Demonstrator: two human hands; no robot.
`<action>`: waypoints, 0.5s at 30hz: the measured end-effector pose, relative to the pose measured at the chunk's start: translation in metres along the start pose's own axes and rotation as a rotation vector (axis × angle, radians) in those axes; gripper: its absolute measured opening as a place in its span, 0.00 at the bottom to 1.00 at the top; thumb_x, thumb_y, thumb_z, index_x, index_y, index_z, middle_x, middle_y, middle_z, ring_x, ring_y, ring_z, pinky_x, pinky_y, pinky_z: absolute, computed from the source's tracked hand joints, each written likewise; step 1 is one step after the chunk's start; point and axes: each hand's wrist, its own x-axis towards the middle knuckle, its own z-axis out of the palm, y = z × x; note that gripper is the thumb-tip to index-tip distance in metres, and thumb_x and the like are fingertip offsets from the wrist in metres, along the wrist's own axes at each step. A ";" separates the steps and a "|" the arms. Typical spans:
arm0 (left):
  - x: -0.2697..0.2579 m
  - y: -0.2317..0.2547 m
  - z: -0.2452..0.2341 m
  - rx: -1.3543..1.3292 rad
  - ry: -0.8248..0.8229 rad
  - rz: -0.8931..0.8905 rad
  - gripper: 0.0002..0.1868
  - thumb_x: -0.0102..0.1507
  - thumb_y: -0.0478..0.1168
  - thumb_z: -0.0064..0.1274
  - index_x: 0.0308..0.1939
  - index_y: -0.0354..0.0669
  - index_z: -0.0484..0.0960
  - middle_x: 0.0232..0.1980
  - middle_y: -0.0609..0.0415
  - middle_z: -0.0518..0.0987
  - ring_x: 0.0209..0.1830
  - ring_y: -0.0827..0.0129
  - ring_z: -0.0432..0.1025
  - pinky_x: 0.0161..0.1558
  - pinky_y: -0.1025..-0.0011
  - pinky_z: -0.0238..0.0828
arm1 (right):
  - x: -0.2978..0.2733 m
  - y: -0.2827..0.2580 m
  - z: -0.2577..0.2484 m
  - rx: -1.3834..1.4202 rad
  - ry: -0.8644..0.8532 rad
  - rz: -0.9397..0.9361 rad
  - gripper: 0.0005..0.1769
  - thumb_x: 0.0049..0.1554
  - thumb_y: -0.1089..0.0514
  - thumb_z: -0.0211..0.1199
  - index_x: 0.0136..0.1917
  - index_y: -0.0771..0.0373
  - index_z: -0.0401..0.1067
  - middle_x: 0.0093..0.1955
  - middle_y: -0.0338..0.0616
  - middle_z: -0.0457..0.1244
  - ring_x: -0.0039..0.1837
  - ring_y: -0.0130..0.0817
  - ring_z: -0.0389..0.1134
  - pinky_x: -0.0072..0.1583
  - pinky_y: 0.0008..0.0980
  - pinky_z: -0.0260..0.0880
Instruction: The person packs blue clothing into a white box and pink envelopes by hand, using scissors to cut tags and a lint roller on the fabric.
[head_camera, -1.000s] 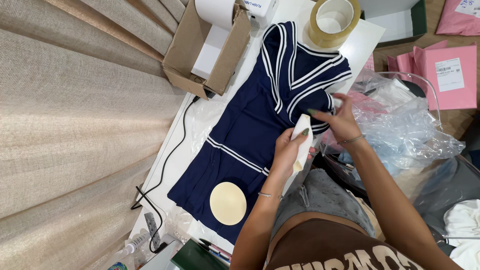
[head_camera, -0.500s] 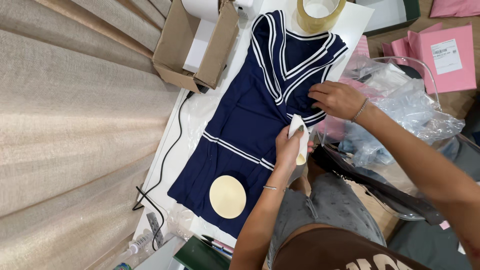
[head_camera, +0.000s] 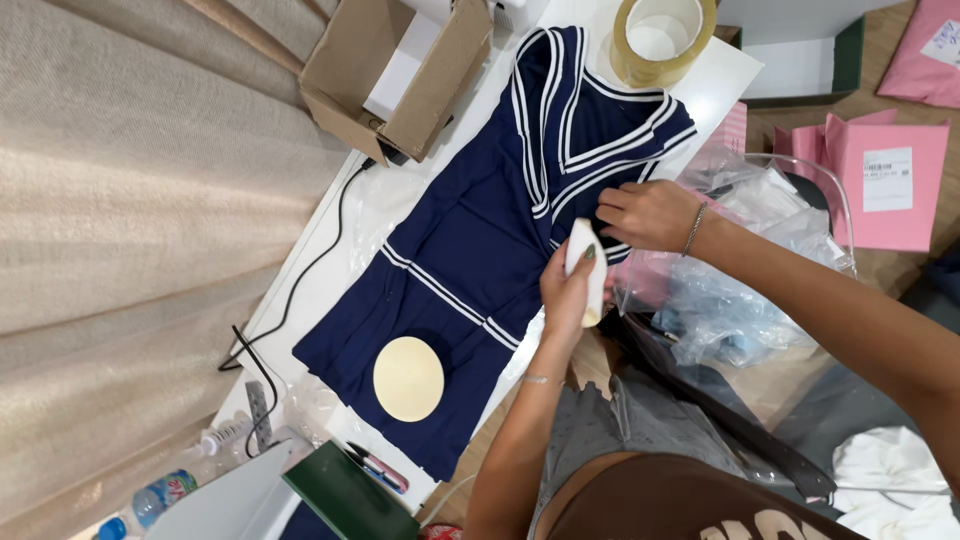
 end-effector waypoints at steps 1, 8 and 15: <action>-0.002 0.001 -0.008 0.023 0.009 -0.010 0.24 0.67 0.36 0.51 0.69 0.42 0.71 0.41 0.45 0.80 0.26 0.69 0.77 0.23 0.73 0.72 | 0.002 0.002 0.000 -0.033 -0.040 -0.006 0.11 0.46 0.53 0.67 0.40 0.60 0.74 0.41 0.39 0.62 0.41 0.35 0.70 0.40 0.35 0.71; -0.026 0.004 -0.008 0.162 0.085 0.161 0.22 0.64 0.33 0.51 0.63 0.39 0.70 0.44 0.47 0.81 0.28 0.70 0.77 0.24 0.73 0.75 | 0.001 0.012 -0.009 0.196 0.056 0.042 0.08 0.52 0.56 0.63 0.44 0.60 0.77 0.49 0.35 0.69 0.39 0.38 0.72 0.40 0.37 0.73; -0.010 -0.007 0.036 0.429 0.284 0.423 0.13 0.63 0.37 0.58 0.47 0.34 0.76 0.41 0.45 0.84 0.36 0.64 0.80 0.38 0.69 0.76 | 0.002 0.026 -0.010 0.417 -0.085 0.106 0.10 0.55 0.60 0.61 0.50 0.62 0.78 0.50 0.41 0.68 0.47 0.45 0.72 0.47 0.40 0.73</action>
